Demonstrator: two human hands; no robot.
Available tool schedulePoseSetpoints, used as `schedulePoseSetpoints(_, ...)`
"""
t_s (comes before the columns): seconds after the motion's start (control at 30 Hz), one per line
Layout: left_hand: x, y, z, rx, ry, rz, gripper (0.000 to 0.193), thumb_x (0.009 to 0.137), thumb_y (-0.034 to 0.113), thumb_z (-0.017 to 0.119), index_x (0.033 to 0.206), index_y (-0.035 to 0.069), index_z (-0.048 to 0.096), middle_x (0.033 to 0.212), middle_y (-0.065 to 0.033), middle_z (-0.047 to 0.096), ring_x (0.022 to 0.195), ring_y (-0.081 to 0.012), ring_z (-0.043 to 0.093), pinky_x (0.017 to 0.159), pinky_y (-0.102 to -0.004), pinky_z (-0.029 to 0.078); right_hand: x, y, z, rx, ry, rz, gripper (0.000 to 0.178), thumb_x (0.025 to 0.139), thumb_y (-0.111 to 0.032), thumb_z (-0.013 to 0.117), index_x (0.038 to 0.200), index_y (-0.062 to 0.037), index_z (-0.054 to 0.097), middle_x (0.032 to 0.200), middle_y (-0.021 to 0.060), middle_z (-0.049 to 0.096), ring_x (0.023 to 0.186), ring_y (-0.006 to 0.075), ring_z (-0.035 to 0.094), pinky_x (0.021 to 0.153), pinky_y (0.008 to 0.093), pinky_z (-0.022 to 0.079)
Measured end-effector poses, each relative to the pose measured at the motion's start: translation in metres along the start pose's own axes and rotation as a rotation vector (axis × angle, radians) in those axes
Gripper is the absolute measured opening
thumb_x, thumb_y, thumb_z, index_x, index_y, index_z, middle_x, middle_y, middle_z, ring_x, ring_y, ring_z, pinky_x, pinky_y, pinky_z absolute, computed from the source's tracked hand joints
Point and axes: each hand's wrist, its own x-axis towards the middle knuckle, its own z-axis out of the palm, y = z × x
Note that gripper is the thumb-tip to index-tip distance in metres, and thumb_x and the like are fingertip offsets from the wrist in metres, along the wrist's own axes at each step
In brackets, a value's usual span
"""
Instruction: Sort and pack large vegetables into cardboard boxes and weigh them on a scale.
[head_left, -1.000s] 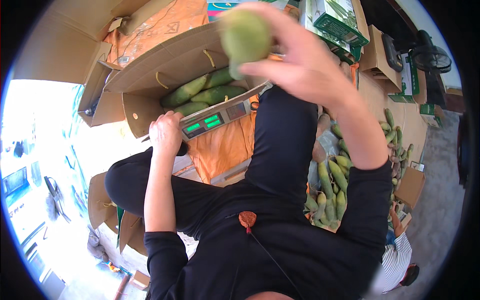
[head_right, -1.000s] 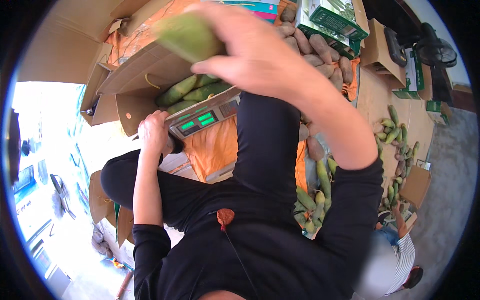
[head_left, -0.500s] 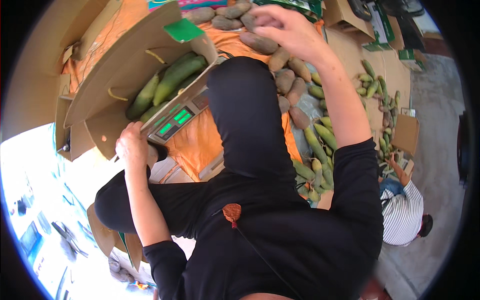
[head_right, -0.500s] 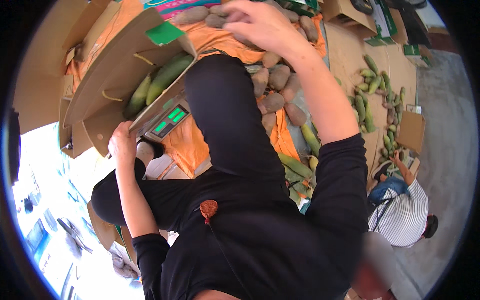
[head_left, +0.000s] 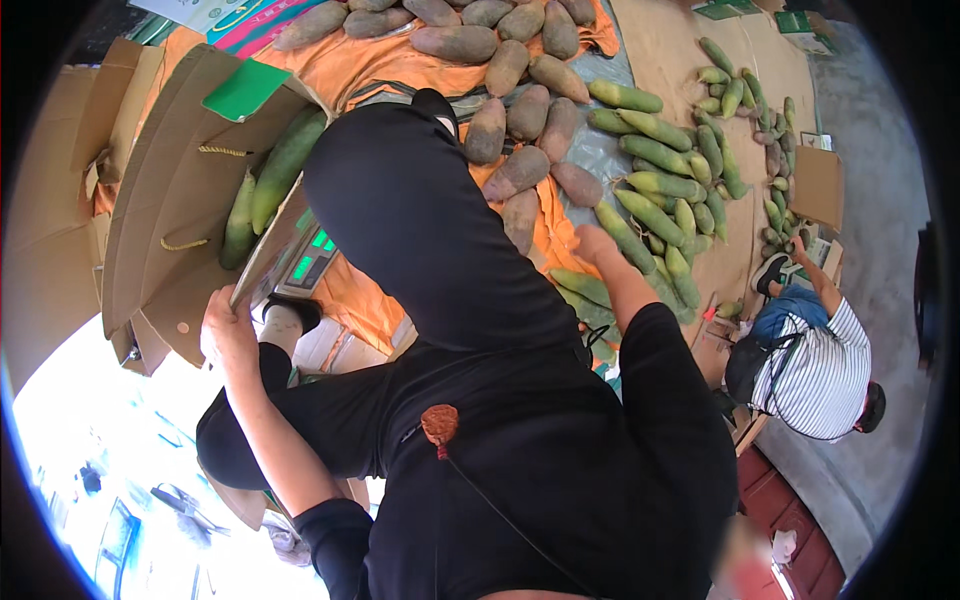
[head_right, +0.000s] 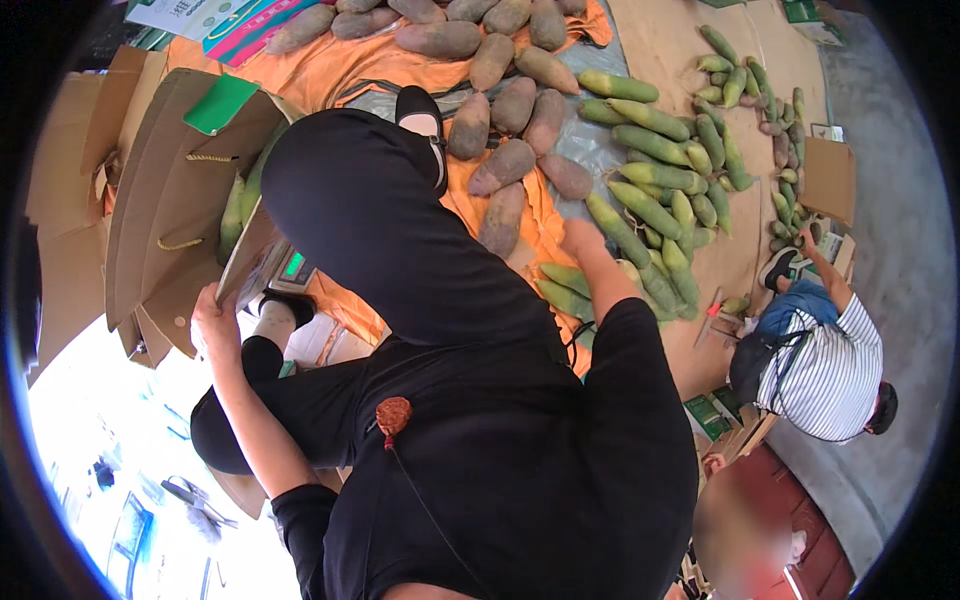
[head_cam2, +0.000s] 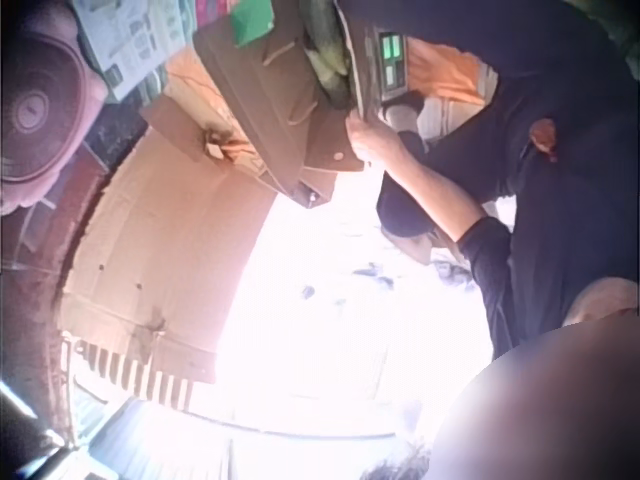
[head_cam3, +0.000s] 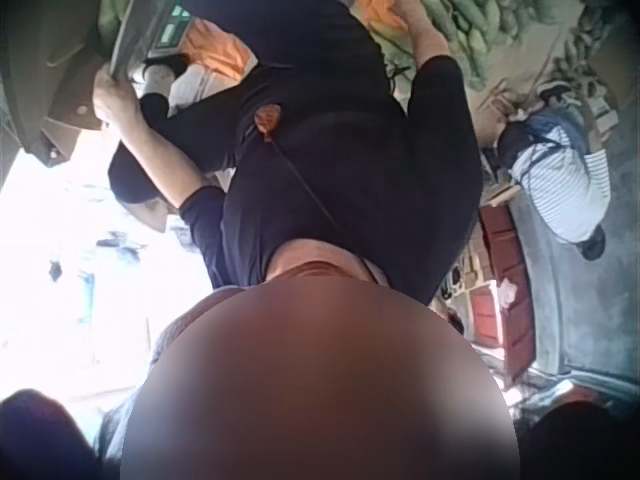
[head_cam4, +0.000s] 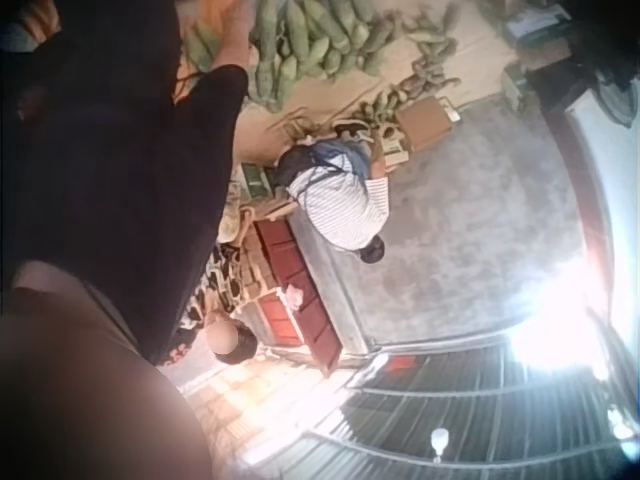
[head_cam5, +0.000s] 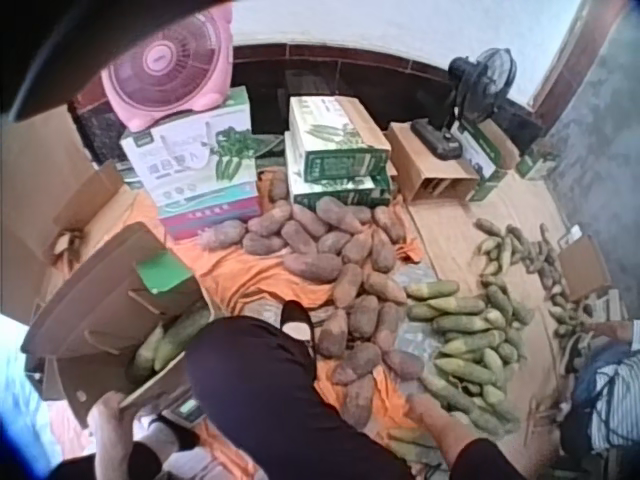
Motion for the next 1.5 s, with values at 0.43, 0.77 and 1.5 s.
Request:
schedulePoseSetpoints(0.43,0.003,-0.002,0.0,-0.05,-0.023,0.001,0.014,0.079,0.008,0.065,0.093,0.004,0.064,0.084,-0.0152,0.062,0.079,-0.0326,0.063,0.069,-0.0374,0.048,-0.034,-0.017,0.064,-0.335,-0.239,0.117,0.034,0.09,-0.016,0.053,0.124,-0.0181,0.053,0.129,0.0046,0.052,0.126,0.0257,0.046,0.096,0.0521,0.042)
schedulePoseSetpoints(0.77,0.007,-0.003,0.003,-0.036,-0.05,0.015,0.013,0.08,0.009,0.065,0.092,0.005,0.064,0.082,-0.0146,0.062,0.078,-0.032,0.063,0.069,-0.0367,0.048,-0.024,-0.006,0.057,-0.109,-0.247,0.26,0.051,0.078,-0.015,0.068,0.124,-0.0159,0.048,0.127,0.0095,0.057,0.119,0.0282,0.054,0.095,0.0501,0.043)
schedulePoseSetpoints(1.5,0.001,0.0,-0.001,0.028,0.043,0.006,0.013,0.077,0.008,0.06,0.085,0.013,0.069,0.082,-0.0066,0.063,0.085,-0.0271,0.063,0.075,-0.0407,0.048,-0.083,-0.153,-0.234,0.946,0.416,-0.651,0.065,0.07,0.005,0.072,0.127,-0.0095,0.044,0.118,0.0077,0.055,0.105,0.0226,0.056,0.094,0.0342,0.044)
